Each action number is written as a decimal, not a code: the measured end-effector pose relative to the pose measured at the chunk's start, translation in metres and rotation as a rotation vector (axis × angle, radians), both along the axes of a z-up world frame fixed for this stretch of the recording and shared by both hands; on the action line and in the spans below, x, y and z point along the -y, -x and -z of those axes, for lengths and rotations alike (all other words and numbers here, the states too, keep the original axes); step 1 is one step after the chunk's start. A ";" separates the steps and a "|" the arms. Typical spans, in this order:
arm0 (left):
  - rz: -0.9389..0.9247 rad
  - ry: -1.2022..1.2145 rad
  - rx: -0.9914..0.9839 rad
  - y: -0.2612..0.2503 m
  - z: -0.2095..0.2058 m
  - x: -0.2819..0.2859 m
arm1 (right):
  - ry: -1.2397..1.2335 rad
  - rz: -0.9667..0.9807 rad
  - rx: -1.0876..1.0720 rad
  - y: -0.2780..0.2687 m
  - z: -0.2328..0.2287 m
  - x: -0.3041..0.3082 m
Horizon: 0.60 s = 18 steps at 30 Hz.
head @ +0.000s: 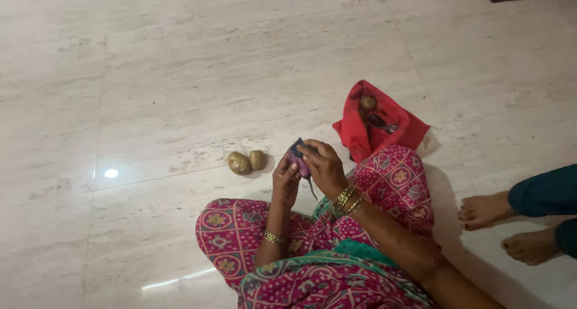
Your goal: The person sits on the floor and peels potatoes and an eggplant using a small knife. They handle the vegetables one at a time, rotating them to remove the skin, and place the peeled items on the floor.
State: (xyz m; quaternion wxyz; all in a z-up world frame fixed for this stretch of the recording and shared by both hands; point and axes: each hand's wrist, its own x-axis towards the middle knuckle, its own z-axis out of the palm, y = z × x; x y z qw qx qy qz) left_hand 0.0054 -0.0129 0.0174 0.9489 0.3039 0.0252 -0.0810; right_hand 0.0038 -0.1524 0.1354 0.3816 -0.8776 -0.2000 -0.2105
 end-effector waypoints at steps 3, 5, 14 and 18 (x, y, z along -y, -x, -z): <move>-0.029 0.005 0.062 0.001 0.003 -0.001 | 0.050 0.000 0.041 0.010 0.003 -0.002; -0.043 -0.001 0.077 0.000 0.007 -0.001 | 0.069 -0.020 0.058 0.010 0.005 -0.002; -0.040 -0.047 0.049 0.000 0.002 -0.002 | 0.058 -0.008 0.030 -0.003 0.007 -0.001; -0.001 -0.052 0.027 0.003 0.007 -0.004 | 0.072 -0.046 0.053 -0.002 0.005 0.002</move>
